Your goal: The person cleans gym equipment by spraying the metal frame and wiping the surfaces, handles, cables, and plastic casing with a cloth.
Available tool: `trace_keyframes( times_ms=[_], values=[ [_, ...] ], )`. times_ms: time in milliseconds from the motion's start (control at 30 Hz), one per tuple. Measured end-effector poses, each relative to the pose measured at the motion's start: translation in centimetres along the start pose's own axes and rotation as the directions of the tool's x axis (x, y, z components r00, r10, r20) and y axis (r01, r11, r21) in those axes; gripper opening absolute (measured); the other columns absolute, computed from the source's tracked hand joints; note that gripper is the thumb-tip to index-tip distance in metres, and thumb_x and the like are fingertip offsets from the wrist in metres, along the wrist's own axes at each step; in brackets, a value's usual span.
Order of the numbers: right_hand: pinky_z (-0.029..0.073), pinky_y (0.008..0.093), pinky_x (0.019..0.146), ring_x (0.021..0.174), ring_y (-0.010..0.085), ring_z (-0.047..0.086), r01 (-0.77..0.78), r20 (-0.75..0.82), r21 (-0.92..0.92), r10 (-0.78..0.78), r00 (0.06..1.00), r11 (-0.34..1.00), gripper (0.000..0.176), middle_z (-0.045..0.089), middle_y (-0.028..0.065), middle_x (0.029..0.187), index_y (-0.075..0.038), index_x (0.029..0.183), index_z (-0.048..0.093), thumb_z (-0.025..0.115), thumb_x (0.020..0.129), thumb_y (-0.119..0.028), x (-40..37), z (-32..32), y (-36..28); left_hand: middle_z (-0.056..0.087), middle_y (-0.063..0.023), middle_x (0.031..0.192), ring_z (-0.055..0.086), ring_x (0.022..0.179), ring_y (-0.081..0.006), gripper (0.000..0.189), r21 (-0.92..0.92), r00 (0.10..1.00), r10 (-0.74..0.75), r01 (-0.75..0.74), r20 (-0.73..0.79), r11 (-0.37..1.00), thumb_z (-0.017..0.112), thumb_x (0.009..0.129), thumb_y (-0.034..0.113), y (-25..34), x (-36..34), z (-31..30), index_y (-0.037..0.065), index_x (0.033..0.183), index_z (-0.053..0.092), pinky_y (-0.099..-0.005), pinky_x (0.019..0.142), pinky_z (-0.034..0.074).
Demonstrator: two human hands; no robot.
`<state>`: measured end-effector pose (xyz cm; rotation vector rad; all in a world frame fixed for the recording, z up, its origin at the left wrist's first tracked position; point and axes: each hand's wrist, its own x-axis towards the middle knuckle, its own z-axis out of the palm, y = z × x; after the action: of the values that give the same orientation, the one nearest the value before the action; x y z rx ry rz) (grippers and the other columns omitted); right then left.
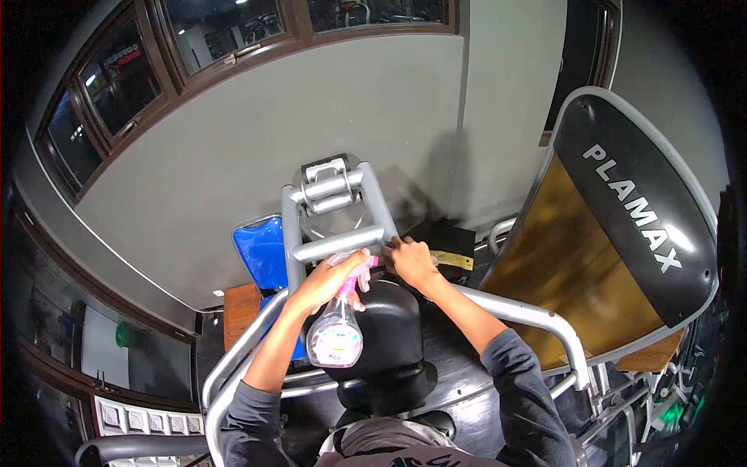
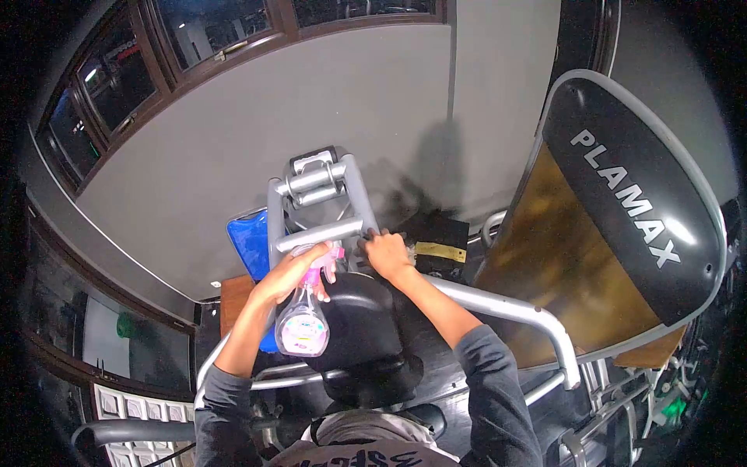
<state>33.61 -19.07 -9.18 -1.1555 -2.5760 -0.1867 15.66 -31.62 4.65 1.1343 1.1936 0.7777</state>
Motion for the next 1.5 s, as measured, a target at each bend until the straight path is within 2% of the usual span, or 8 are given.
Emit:
trace_keyframes(
  times_ms=[400,600,800,1000,1100,1233,1333,1500],
  values=[
    [0.050,0.0446,0.092,0.107,0.0313,0.063,-0.037,0.416,0.246,-0.071,0.907,0.968,0.037,0.063,0.0092,0.111,-0.026,0.112,0.071,0.075,0.075,-0.027,-3.6,-7.5,3.1,0.060,-0.0091,0.072,0.059,0.045,-0.0175,0.047,-0.151,0.959,0.180,-0.215,-0.218,0.965,0.053,0.098,0.044,-2.5,-0.4,2.0,-0.001,0.096,0.061,-0.0314,0.043,0.055],
    [0.052,0.0465,0.082,0.100,0.0337,0.065,-0.150,0.077,0.421,0.129,0.989,0.894,0.030,0.064,0.0092,0.113,-0.021,0.108,0.070,0.071,0.080,-0.032,-3.4,-3.4,3.4,0.060,-0.0101,0.071,0.058,0.042,-0.0176,0.047,-0.209,0.924,0.170,-0.251,-0.343,0.945,0.054,0.096,0.045,-2.3,-0.7,2.9,-0.002,0.093,0.062,-0.0316,0.042,0.055],
    [0.052,0.0397,0.080,0.091,0.0311,0.070,-0.273,0.377,0.621,0.025,0.926,0.735,0.042,0.073,0.0141,0.093,-0.013,0.101,0.073,0.076,0.075,-0.045,-3.7,-4.1,6.9,0.061,-0.0111,0.069,0.058,0.041,-0.0187,0.050,-0.212,0.932,0.168,-0.243,-0.321,0.947,0.053,0.095,0.046,-2.6,-0.3,2.6,-0.003,0.090,0.062,-0.0313,0.042,0.055],
    [0.051,0.0429,0.083,0.095,0.0367,0.068,-0.275,0.216,0.529,0.186,0.959,0.803,0.047,0.071,0.0191,0.096,-0.010,0.110,0.069,0.068,0.083,-0.048,-2.7,-2.0,5.7,0.062,-0.0120,0.069,0.058,0.040,-0.0197,0.051,-0.229,0.934,0.197,-0.271,-0.299,0.935,0.054,0.094,0.046,-2.7,-0.2,2.3,-0.004,0.088,0.063,-0.0315,0.041,0.054],
    [0.049,0.0447,0.089,0.104,0.0408,0.064,-0.395,0.321,0.666,0.234,0.918,0.633,0.057,0.069,0.0239,0.104,-0.006,0.117,0.065,0.062,0.087,-0.054,-2.3,-0.8,6.1,0.062,-0.0120,0.069,0.059,0.041,-0.0199,0.050,-0.241,0.934,0.178,-0.258,-0.310,0.935,0.053,0.095,0.045,-2.7,-0.2,2.3,-0.004,0.087,0.063,-0.0317,0.040,0.054],
    [0.047,0.0420,0.093,0.110,0.0396,0.061,-0.362,0.492,0.580,0.040,0.869,0.730,0.075,0.063,0.0275,0.118,0.005,0.116,0.063,0.063,0.082,-0.062,-3.3,-0.8,9.5,0.062,-0.0122,0.069,0.059,0.041,-0.0200,0.050,-0.242,0.933,0.164,-0.248,-0.321,0.938,0.053,0.094,0.045,-2.3,-0.2,2.4,-0.004,0.086,0.063,-0.0317,0.039,0.054],
    [0.049,0.0353,0.079,0.085,0.0238,0.066,-0.319,0.553,0.587,-0.081,0.829,0.744,0.045,0.072,0.0128,0.092,-0.004,0.097,0.071,0.067,0.086,-0.048,-3.3,-1.6,10.8,0.062,-0.0122,0.069,0.059,0.041,-0.0197,0.050,-0.229,0.946,0.158,-0.226,-0.282,0.947,0.054,0.094,0.045,-2.3,0.0,2.1,-0.004,0.086,0.062,-0.0318,0.039,0.054],
    [0.048,0.0396,0.088,0.102,0.0296,0.065,-0.326,0.432,0.709,-0.020,0.902,0.625,0.051,0.069,0.0165,0.107,-0.009,0.116,0.064,0.067,0.086,-0.051,-2.4,-0.1,8.7,0.062,-0.0126,0.070,0.058,0.040,-0.0199,0.051,-0.262,0.943,0.129,-0.214,-0.307,0.941,0.054,0.093,0.044,-1.9,-0.1,2.2,-0.006,0.090,0.063,-0.0324,0.038,0.054]
  ],
)
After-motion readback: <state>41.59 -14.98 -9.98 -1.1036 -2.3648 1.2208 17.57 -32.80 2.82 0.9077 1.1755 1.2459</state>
